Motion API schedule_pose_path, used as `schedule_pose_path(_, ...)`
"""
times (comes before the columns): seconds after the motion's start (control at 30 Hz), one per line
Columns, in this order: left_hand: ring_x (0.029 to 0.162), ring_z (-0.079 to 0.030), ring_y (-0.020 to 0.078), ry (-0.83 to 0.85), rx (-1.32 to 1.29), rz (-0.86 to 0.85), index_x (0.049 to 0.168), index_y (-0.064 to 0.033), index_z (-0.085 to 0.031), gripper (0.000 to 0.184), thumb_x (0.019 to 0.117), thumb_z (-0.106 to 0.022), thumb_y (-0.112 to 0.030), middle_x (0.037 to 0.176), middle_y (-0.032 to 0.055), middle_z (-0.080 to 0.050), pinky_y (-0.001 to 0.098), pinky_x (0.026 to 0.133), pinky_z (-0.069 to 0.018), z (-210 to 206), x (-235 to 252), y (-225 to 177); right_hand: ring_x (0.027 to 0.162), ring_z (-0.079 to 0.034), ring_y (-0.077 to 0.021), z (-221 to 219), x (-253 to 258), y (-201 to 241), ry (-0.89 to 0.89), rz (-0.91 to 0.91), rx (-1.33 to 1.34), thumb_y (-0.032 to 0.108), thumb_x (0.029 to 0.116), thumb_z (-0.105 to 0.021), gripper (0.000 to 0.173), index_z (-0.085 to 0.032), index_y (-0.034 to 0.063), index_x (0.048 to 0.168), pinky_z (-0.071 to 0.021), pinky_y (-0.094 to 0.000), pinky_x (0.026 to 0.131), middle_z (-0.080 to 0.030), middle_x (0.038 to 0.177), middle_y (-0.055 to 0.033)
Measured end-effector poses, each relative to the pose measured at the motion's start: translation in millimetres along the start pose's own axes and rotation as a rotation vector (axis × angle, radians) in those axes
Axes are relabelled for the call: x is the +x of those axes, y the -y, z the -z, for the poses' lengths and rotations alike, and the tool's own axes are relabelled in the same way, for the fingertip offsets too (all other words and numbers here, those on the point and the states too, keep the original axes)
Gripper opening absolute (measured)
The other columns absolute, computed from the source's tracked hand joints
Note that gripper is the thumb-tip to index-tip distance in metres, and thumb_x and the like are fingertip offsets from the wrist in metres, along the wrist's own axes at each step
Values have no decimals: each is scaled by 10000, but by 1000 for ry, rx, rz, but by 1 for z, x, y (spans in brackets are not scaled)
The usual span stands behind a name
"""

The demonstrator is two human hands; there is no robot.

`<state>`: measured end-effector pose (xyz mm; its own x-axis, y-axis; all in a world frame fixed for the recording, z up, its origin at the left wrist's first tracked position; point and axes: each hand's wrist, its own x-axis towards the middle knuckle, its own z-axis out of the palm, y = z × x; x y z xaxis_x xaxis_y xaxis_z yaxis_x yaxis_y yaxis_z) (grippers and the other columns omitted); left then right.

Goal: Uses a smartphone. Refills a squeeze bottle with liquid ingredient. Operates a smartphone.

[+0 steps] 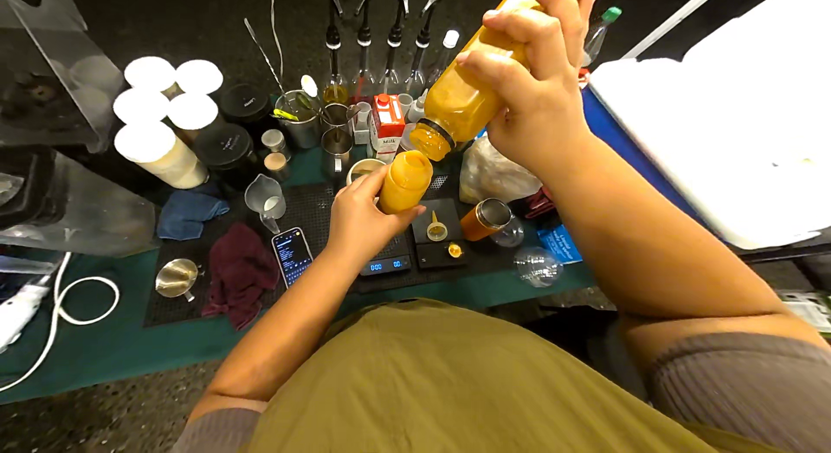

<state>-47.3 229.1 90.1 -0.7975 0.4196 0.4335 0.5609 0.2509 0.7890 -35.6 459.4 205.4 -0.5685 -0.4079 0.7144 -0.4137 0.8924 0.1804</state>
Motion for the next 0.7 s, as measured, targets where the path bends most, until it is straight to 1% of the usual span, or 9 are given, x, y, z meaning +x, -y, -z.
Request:
schedule_pose_path(0.07,1049,-691,215,-5,3,-1,1280,-27,-671,631,761,-856,-336,1114,114,-730,446,948,-530,1,1,-1,1418,-342,-560,0,1,0,26,-38,26,-82,876,-538,494,-651,175,1282,-158,-801,1102,-578,1373,-231)
schedule_pose_path(0.17,1048,-691,217,-8,9,2,1284,-24,-669,631,764,-856,-327,1112,118,-729,444,949,-530,3,1,-3,1418,-334,-569,-1,1,-2,34,-44,32,-79,875,-549,488,-645,173,1282,-156,-806,1099,-573,1379,-238)
schedule_pose_path(0.3,1055,-689,222,-10,15,3,1289,-34,-670,632,763,-853,-333,1112,110,-730,461,954,-523,3,1,-1,1419,-334,-564,-1,2,-3,16,-37,25,-84,875,-542,495,-650,181,1279,-141,-801,1107,-575,1376,-231)
schedule_pose_path(0.37,1061,-689,246,-8,10,6,1285,-23,-669,631,763,-857,-324,1117,126,-729,495,960,-515,2,1,-2,1422,-330,-562,0,3,-3,17,-31,25,-78,878,-535,497,-652,188,1281,-133,-803,1107,-573,1379,-227)
schedule_pose_path(0.43,1067,-687,252,-4,10,17,1286,-24,-669,639,756,-863,-325,1117,127,-728,507,961,-510,3,1,-3,1422,-332,-559,0,3,-3,23,-28,24,-76,877,-528,499,-649,188,1283,-140,-805,1102,-573,1378,-225)
schedule_pose_path(0.6,1067,-686,241,-8,9,23,1288,-33,-670,640,756,-863,-331,1116,118,-729,498,959,-512,3,1,-3,1413,-342,-568,-2,6,-1,32,-57,43,-69,886,-532,463,-641,165,1270,-161,-806,1092,-571,1377,-240)
schedule_pose_path(0.7,1061,-690,236,-23,8,9,1287,-34,-672,638,755,-863,-331,1121,121,-729,478,952,-521,2,1,-1,1421,-337,-559,-2,6,-1,37,-83,59,-57,894,-532,446,-640,157,1270,-152,-792,1109,-566,1386,-241)
